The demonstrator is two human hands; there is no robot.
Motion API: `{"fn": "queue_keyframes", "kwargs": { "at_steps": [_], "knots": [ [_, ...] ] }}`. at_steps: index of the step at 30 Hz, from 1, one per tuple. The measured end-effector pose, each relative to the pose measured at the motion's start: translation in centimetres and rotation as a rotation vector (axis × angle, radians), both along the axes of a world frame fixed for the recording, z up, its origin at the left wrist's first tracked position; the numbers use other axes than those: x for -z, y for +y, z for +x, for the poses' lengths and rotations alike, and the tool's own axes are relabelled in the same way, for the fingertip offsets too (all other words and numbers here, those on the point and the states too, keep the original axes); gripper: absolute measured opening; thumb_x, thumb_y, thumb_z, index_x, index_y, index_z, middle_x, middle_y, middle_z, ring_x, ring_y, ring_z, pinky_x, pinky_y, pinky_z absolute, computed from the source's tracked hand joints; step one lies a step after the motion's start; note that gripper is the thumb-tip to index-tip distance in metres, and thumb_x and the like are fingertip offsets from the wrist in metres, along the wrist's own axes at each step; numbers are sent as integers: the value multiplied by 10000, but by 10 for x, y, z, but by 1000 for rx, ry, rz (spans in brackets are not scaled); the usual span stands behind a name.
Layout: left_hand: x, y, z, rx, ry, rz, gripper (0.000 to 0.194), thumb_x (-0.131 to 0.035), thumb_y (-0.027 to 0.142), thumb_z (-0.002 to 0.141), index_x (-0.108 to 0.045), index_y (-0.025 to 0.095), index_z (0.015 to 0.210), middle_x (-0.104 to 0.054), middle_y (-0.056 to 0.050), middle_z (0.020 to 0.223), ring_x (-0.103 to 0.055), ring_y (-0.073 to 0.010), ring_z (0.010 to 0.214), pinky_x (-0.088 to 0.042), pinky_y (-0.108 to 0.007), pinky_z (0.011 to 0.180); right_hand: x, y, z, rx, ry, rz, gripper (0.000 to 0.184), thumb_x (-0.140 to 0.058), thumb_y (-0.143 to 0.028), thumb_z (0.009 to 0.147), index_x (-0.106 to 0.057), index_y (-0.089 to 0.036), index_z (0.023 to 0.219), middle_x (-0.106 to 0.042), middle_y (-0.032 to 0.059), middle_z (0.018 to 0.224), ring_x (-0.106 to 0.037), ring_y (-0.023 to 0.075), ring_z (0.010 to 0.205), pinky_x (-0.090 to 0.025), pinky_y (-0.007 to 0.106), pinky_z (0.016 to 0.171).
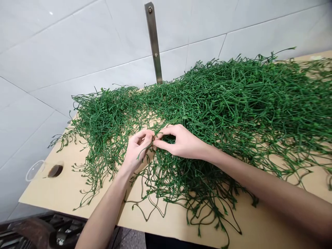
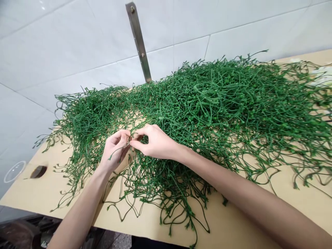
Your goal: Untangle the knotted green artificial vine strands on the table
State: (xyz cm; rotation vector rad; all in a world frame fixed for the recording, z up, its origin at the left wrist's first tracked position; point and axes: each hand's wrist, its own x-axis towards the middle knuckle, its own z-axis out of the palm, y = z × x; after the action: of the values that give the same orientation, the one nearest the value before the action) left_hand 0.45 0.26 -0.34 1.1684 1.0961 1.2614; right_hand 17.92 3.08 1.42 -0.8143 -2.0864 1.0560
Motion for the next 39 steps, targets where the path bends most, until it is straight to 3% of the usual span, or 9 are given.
{"fn": "queue_keyframes", "kwargs": {
  "at_steps": [8,14,19,28,34,39],
  "knots": [
    [-8,2,-4,119,-128,-106,241,-854,246,636,-693,159,793,-644,18,679,-601,-79,545,-493,-199,551,0,7,3,6,25,-61,167,-546,-216,845,-677,-141,775,-685,3,760,-560,109,709,-397,241,723],
    [-7,1,-5,133,-53,-1,172,-829,185,663,-675,150,732,-604,24,710,-517,-41,540,-435,-174,527,-4,7,6,-43,10,-154,202,-532,-243,838,-673,-120,761,-596,-15,671,-453,89,616,-342,245,631],
    [-6,1,-6,137,58,80,172,-825,216,667,-673,150,709,-636,-11,792,-596,-95,693,-496,-208,660,-6,9,8,-70,30,-258,228,-529,-273,817,-629,-129,672,-520,-27,623,-413,89,597,-322,247,596],
    [-10,-1,-5,120,204,76,247,-882,198,556,-693,160,709,-572,25,618,-479,-77,541,-371,-187,477,-8,10,10,-128,-16,-215,155,-566,-213,754,-692,-129,726,-613,-3,682,-482,106,636,-372,236,616],
    [-12,-1,-2,113,207,58,294,-896,196,527,-678,165,723,-589,28,628,-499,-86,557,-384,-191,502,-10,10,12,-110,-98,-196,229,-528,-231,780,-714,-109,836,-604,2,702,-454,97,622,-355,228,589],
    [-12,-2,-2,70,317,101,248,-874,222,578,-687,162,731,-584,25,639,-439,-85,552,-345,-208,524,-10,9,11,-98,-94,-164,195,-569,-242,775,-718,-121,813,-639,19,739,-503,118,668,-375,235,608]
  ]
}}
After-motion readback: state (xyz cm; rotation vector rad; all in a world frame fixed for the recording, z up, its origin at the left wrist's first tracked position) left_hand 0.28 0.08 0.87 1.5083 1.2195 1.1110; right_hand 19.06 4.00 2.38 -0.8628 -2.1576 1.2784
